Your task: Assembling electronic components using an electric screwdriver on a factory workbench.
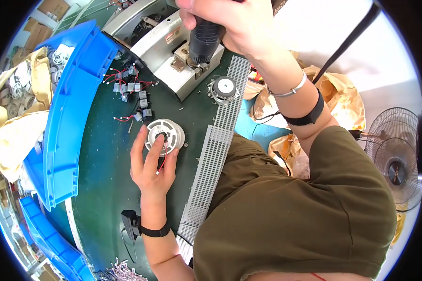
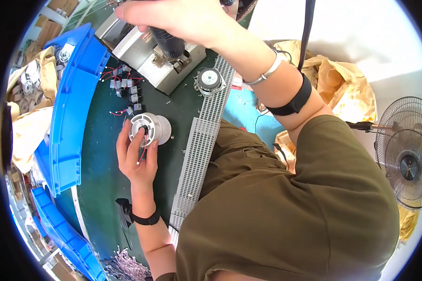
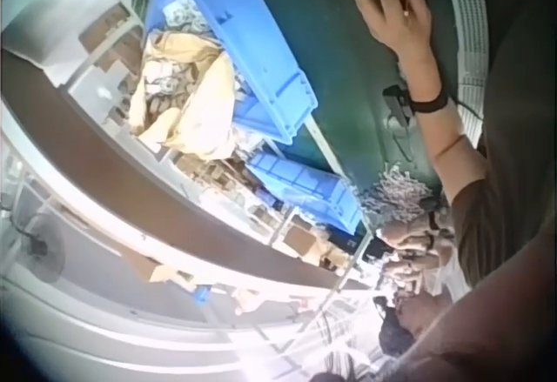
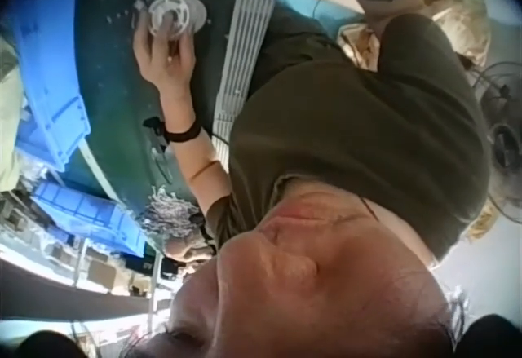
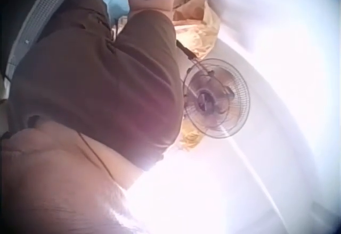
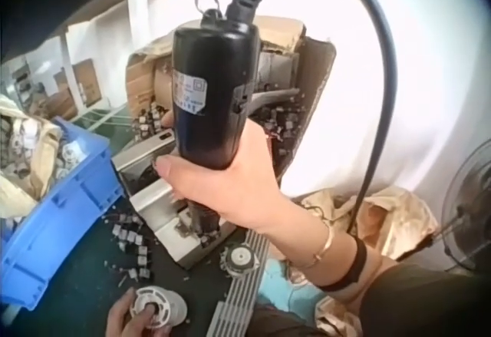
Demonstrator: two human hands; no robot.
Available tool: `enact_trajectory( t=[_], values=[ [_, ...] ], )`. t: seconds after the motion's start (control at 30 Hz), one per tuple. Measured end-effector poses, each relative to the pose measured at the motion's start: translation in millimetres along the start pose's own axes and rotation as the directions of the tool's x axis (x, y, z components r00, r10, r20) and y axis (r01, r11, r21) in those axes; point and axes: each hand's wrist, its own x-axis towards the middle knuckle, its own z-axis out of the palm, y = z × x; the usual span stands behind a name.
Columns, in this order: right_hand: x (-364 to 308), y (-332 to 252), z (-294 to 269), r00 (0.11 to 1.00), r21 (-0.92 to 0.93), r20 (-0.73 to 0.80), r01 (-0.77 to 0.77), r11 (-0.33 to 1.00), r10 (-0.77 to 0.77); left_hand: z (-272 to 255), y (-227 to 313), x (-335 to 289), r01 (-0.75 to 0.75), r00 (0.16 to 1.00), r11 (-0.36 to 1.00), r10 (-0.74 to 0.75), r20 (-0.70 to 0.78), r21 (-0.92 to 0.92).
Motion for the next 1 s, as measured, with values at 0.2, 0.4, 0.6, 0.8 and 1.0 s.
enact_trajectory(
  t=[0.2, 0.4, 0.6, 0.8, 1.0],
  values=[
    [-2, 11, -7, 0.955, 0.216, 0.171, 0.204, 0.955, -0.242, 1, -1, 2, -0.002, 1.0, 1.0, 0.003, -0.012, 0.01],
    [-16, -17, 25, 0.976, 0.491, 0.215, -0.129, 0.862, 0.024, 1, 0, 2, 0.003, 0.998, 1.0, -0.003, -0.056, 0.002],
    [-9, -40, 79, 0.935, 0.452, 0.334, -0.268, 0.851, 0.117, 2, 2, 1, 0.05, 0.997, 0.999, -0.05, -0.051, -0.01],
    [-13, -31, 87, 0.927, 0.365, 0.339, -0.289, 0.885, 0.164, 2, 2, 0, 0.052, 0.997, 0.999, -0.053, -0.049, -0.014],
    [-14, -28, 87, 0.926, 0.309, 0.315, -0.307, 0.9, 0.208, 3, 4, -1, 0.053, 0.997, 0.998, -0.053, -0.047, -0.019]
  ],
)
